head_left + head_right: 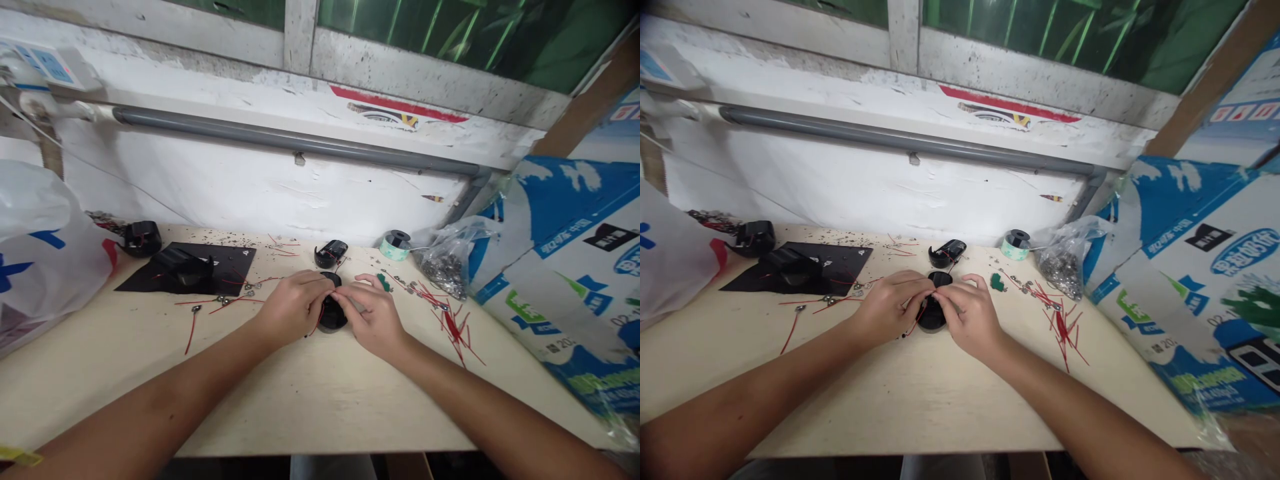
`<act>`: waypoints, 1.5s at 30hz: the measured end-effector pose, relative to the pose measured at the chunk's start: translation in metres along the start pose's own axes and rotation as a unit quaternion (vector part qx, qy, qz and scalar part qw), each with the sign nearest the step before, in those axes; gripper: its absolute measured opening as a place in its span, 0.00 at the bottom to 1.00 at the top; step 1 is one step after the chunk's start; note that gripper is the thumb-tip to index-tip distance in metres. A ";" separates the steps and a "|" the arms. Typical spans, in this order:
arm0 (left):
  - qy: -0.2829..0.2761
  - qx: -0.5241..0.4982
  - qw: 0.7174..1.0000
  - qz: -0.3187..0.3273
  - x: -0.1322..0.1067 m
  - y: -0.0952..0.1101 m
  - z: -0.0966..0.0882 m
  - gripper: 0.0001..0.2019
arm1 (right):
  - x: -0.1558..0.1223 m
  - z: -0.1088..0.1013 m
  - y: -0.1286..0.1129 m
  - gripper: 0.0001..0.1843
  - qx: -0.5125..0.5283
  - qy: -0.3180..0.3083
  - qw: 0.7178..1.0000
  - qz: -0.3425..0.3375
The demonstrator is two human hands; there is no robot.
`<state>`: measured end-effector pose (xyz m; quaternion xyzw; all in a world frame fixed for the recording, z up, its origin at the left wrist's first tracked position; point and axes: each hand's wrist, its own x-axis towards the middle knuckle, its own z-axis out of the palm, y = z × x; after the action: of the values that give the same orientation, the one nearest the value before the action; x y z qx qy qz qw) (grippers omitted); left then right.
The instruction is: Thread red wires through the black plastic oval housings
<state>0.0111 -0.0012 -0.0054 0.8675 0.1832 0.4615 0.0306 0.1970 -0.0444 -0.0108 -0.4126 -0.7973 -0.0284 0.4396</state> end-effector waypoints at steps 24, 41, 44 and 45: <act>0.046 0.048 0.997 0.033 0.000 -0.001 -0.003 0.06 | 0.012 0.004 0.018 0.11 0.314 0.169 0.898 0.257; 0.053 -0.088 0.989 -0.103 -0.001 -0.003 0.003 0.05 | 0.008 0.009 0.013 0.12 0.256 0.029 0.944 0.205; 0.057 -0.068 0.989 -0.115 -0.002 -0.005 0.002 0.04 | 0.008 0.004 0.020 0.17 0.195 0.021 0.948 0.253; 0.052 -0.063 0.989 -0.124 -0.002 -0.007 0.002 0.04 | 0.008 0.003 0.022 0.18 0.162 0.013 0.949 0.269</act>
<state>0.0097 0.0046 -0.0100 0.8094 0.2608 0.5091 0.1327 0.2079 -0.0234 -0.0145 -0.5348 -0.6448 0.2146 0.5021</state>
